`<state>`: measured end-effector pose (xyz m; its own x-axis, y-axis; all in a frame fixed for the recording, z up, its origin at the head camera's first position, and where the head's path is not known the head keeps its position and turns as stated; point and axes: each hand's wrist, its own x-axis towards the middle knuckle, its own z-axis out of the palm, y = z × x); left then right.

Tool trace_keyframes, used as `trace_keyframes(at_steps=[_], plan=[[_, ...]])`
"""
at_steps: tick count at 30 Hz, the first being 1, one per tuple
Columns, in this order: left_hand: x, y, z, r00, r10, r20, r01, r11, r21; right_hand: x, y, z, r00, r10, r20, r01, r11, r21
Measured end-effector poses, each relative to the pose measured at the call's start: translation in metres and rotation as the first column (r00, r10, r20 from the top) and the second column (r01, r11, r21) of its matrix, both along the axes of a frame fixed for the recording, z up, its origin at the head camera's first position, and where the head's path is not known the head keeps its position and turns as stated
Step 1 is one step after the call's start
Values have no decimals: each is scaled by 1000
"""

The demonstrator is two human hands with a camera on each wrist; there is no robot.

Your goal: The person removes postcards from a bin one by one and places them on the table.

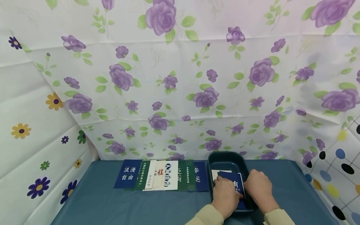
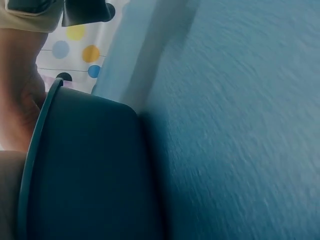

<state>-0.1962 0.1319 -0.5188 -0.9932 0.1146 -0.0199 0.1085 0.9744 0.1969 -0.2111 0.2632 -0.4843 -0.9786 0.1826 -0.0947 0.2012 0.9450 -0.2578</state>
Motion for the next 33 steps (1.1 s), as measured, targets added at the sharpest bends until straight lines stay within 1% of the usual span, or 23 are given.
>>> trace_keyframes(at_steps=[2, 6, 8, 13, 15, 17, 20, 23, 28, 30, 33], plan=[[0, 2, 1, 999, 24, 32, -25, 1000, 5, -1, 1, 1, 1000, 2, -1, -2, 1000, -5], [0, 6, -1, 996, 56, 67, -57, 998, 18, -1, 2, -1, 1000, -3, 0, 3, 1000, -10], [0, 7, -2, 996, 53, 75, -53, 999, -12, -2, 2, -3, 1000, -5, -2, 5, 1000, -7], [-1, 8, -1, 996, 33, 87, -20, 990, -141, -3, 2, -5, 1000, -7, -5, 7, 1000, 3], [-1, 8, -1, 996, 31, 88, -17, 987, -160, -3, 2, -5, 1000, -8, -7, 8, 1000, 3], [-1, 8, 0, 996, 37, 87, -24, 989, -148, -3, 2, -4, 1000, -7, -8, 7, 1000, 1], [0, 8, -1, 997, 38, 71, -29, 991, -128, -3, 2, -4, 1000, -5, -1, 5, 1000, -6], [1, 7, -2, 999, 34, 36, -29, 991, -127, -3, 2, -5, 1000, -3, 5, 3, 1000, -10], [1, 6, -5, 998, 34, -45, -41, 985, -168, -3, 3, -6, 1000, 1, 17, 0, 1000, -15], [0, 6, -4, 996, 21, -84, -38, 978, -205, -3, 3, -6, 1000, 4, 12, -3, 1000, -15], [-2, 5, -2, 993, 3, -120, -31, 973, -229, -3, 3, -4, 1000, 6, 11, -6, 1000, -12]])
